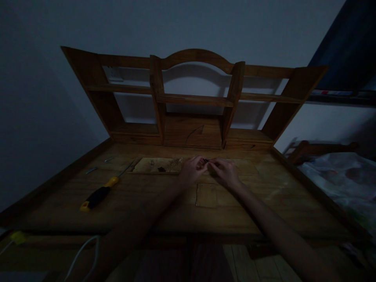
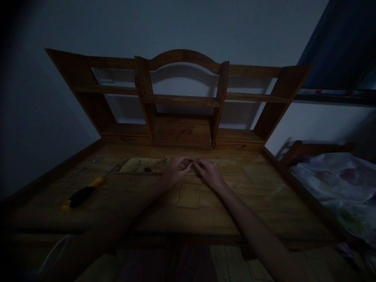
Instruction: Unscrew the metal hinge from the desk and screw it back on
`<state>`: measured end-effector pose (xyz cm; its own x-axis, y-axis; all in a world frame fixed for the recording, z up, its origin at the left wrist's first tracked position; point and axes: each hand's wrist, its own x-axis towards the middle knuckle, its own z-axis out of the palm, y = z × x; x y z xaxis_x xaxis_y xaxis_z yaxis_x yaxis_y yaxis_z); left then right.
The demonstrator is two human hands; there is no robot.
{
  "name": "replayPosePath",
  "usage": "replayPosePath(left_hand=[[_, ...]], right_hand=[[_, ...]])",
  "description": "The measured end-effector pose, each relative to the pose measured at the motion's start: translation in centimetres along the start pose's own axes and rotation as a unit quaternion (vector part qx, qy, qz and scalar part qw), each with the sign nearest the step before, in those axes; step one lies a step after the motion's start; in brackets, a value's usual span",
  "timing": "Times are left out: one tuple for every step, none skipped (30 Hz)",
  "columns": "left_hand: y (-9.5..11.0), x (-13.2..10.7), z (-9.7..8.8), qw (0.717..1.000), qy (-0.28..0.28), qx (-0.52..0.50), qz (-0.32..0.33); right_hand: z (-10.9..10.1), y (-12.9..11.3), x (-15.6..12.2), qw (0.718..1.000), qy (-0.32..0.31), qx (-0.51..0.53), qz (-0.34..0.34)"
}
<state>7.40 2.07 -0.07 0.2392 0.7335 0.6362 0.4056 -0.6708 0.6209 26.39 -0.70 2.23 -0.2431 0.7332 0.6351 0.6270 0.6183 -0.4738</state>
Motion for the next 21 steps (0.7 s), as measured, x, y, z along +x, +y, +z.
replayPosePath(left_hand=[[0.2, 0.0, -0.1, 1.0, -0.004, 0.005, 0.002], [0.3, 0.1, -0.2, 1.0, -0.01, 0.009, 0.003], [0.5, 0.1, -0.3, 1.0, -0.017, 0.011, 0.004], [0.6, 0.1, -0.4, 1.0, -0.021, 0.012, 0.004], [0.6, 0.1, -0.4, 1.0, -0.024, 0.016, 0.007], [0.6, 0.0, -0.5, 0.999, -0.026, 0.024, 0.012], [0.6, 0.0, -0.5, 0.999, -0.027, 0.033, 0.02], [0.5, 0.1, -0.5, 0.998, -0.027, 0.041, 0.029], [0.4, 0.1, -0.5, 0.998, -0.027, 0.046, 0.036], [0.2, 0.1, -0.5, 0.998, -0.025, 0.05, 0.038], [0.1, 0.1, -0.5, 0.998, -0.021, 0.052, 0.037], [0.0, 0.2, -0.6, 0.998, -0.016, 0.054, 0.033], [0.0, 0.2, -0.6, 0.998, -0.012, 0.055, 0.03], [0.0, 0.3, -0.6, 0.998, -0.008, 0.056, 0.026], [0.1, 0.3, -0.7, 0.998, -0.006, 0.057, 0.025], [0.3, 0.4, -0.8, 0.998, -0.003, 0.056, 0.023], [0.5, 0.4, -0.8, 0.998, -0.001, 0.054, 0.022], [0.7, 0.3, -0.9, 0.999, 0.001, 0.049, 0.021], [0.9, 0.3, -1.0, 0.999, -0.001, 0.043, 0.02], [1.0, 0.3, -1.0, 0.999, -0.005, 0.035, 0.018], [1.1, 0.2, -1.0, 0.999, -0.011, 0.029, 0.016]], right_hand=[[0.1, 0.0, 0.0, 1.0, 0.0, 0.0, -0.001], [0.1, 0.0, 0.0, 1.0, 0.002, 0.001, -0.001], [0.1, 0.0, 0.0, 1.0, 0.003, 0.003, -0.002], [0.2, 0.0, 0.0, 1.0, 0.007, 0.005, -0.001], [0.2, 0.0, 0.0, 1.0, 0.01, 0.007, 0.001], [0.2, 0.1, 0.0, 1.0, 0.013, 0.01, 0.006], [0.3, 0.1, 0.0, 1.0, 0.017, 0.017, 0.014], [0.4, 0.2, 0.1, 0.999, 0.021, 0.031, 0.027], [0.5, 0.3, 0.1, 0.997, 0.025, 0.052, 0.043], [0.6, 0.4, 0.1, 0.995, 0.028, 0.078, 0.06], [0.7, 0.5, 0.1, 0.991, 0.03, 0.103, 0.076], [0.9, 0.5, 0.2, 0.988, 0.031, 0.125, 0.088], [1.1, 0.6, 0.2, 0.985, 0.028, 0.142, 0.097], [1.2, 0.6, 0.2, 0.982, 0.025, 0.154, 0.103], [1.3, 0.6, 0.2, 0.981, 0.022, 0.163, 0.107], [1.4, 0.5, 0.2, 0.979, 0.02, 0.171, 0.112], [1.5, 0.5, 0.2, 0.977, 0.019, 0.179, 0.116], [1.5, 0.5, 0.2, 0.975, 0.02, 0.184, 0.12], [1.5, 0.5, 0.2, 0.975, 0.023, 0.186, 0.123], [1.5, 0.5, 0.2, 0.974, 0.026, 0.186, 0.126], [1.5, 0.5, 0.3, 0.974, 0.029, 0.185, 0.129]])
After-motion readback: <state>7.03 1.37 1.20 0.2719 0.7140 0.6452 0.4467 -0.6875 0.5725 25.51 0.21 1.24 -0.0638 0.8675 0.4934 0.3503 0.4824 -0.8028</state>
